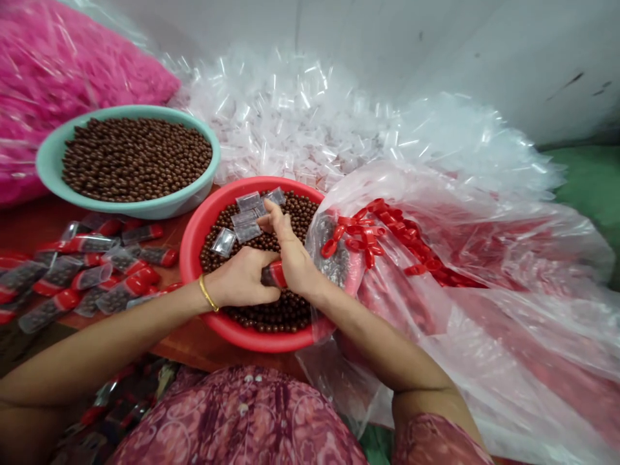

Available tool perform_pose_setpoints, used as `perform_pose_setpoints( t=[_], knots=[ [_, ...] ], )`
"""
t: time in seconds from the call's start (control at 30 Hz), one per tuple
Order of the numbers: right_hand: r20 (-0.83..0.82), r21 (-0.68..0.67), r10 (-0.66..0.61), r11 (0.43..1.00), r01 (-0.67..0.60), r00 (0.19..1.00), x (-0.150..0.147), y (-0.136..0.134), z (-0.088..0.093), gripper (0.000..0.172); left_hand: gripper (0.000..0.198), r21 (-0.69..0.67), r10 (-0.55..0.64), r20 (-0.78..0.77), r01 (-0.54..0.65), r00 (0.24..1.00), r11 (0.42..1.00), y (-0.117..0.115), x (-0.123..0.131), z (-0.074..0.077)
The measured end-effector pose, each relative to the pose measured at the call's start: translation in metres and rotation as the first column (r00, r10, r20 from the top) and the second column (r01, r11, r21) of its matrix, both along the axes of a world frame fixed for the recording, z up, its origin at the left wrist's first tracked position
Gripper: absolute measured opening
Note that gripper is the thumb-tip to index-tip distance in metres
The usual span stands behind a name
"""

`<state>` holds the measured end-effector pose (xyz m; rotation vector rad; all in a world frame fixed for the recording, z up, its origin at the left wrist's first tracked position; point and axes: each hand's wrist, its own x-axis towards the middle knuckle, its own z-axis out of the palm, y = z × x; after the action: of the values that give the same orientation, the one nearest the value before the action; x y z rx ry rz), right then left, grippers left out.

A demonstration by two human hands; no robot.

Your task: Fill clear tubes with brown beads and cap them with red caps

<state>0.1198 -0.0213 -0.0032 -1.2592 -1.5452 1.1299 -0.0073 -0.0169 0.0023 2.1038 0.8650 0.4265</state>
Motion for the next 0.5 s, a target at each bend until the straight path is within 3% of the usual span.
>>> perform_pose_setpoints(
  t=[0.1, 0.23, 0.4, 0.5],
  knots=[
    [0.104, 0.075, 0.085, 0.993, -0.093, 0.991, 0.000, 0.000, 0.003, 0.066, 0.015, 0.106, 0.004, -0.084, 0.005, 0.996, 0.994, 0.000, -0.001, -0.004],
    [0.169, 0.220, 0.085, 0.968, -0.122, 0.982, -0.001, -0.001, 0.006, 0.063, 0.019, 0.232, 0.065, -0.143, -0.031, 0.988, 0.972, -0.001, -0.001, -0.005],
    [0.034, 0.230, 0.021, 0.973, -0.028, 0.999, 0.006, 0.001, 0.020, 0.066, 0.007, 0.327, 0.133, 0.036, -0.137, 0.991, 0.935, -0.012, -0.009, 0.009],
    [0.319, 0.358, -0.094, 0.933, -0.028, 0.943, 0.042, -0.002, 0.028, 0.039, 0.011, 0.342, 0.270, 0.083, -0.282, 0.959, 0.896, -0.023, -0.045, 0.016]
  ],
)
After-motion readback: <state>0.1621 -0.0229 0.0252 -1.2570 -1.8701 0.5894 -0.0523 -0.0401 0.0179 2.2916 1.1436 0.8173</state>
